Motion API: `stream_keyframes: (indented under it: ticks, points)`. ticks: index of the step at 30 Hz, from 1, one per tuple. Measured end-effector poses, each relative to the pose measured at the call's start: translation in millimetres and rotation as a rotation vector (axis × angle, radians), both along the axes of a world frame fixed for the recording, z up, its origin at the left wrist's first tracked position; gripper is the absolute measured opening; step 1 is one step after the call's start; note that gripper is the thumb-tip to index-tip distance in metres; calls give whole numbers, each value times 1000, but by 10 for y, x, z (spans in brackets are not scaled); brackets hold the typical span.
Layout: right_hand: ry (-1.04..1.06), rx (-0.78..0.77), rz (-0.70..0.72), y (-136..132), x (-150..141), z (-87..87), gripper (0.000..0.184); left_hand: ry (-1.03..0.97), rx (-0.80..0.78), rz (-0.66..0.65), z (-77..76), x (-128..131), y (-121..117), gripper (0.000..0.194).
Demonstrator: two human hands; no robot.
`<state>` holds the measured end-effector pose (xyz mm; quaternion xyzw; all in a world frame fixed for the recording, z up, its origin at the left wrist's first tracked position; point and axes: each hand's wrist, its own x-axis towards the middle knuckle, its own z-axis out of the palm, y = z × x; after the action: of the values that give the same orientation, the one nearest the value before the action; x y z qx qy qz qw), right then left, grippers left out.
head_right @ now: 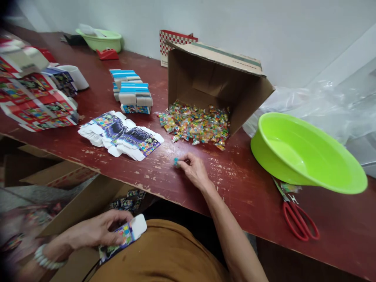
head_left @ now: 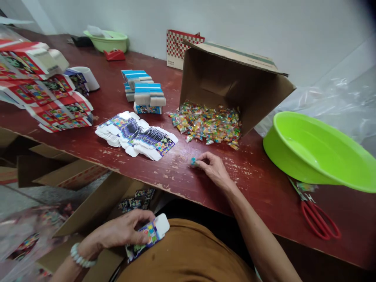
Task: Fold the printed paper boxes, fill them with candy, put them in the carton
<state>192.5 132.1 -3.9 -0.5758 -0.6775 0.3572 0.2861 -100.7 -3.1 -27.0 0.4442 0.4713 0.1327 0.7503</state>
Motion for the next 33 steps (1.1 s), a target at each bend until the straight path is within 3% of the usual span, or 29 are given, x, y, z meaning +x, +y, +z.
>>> stream_keyframes:
  ticks: [2,4,7,10,15,22,28,33]
  points:
    - [283,-189,158,-247,-105,111,18,-50,-7,139,59,66,22,42]
    - [406,-269,291,-450,-211,219,16,-102,27,269,145,198,46,42]
    - [333,-55,427,-588,-311,333,6,-145,138,344,282,431,72,33]
    - [168,170,508,-581,-332,406,9,-125,225,332,364,604,88,24]
    - [106,150,700,-590,-356,465,13,-81,330,283,386,720,137,23]
    - [536,-123,244,-540,-323,356,30,-283,212,435,426,792,150,28]
    - [623,-453,265,-562,-388,279,36,-300,228,538,414,865,136,30]
    - [854,-683,314,-570,-377,235,39,-401,93,680,471,931,150,34]
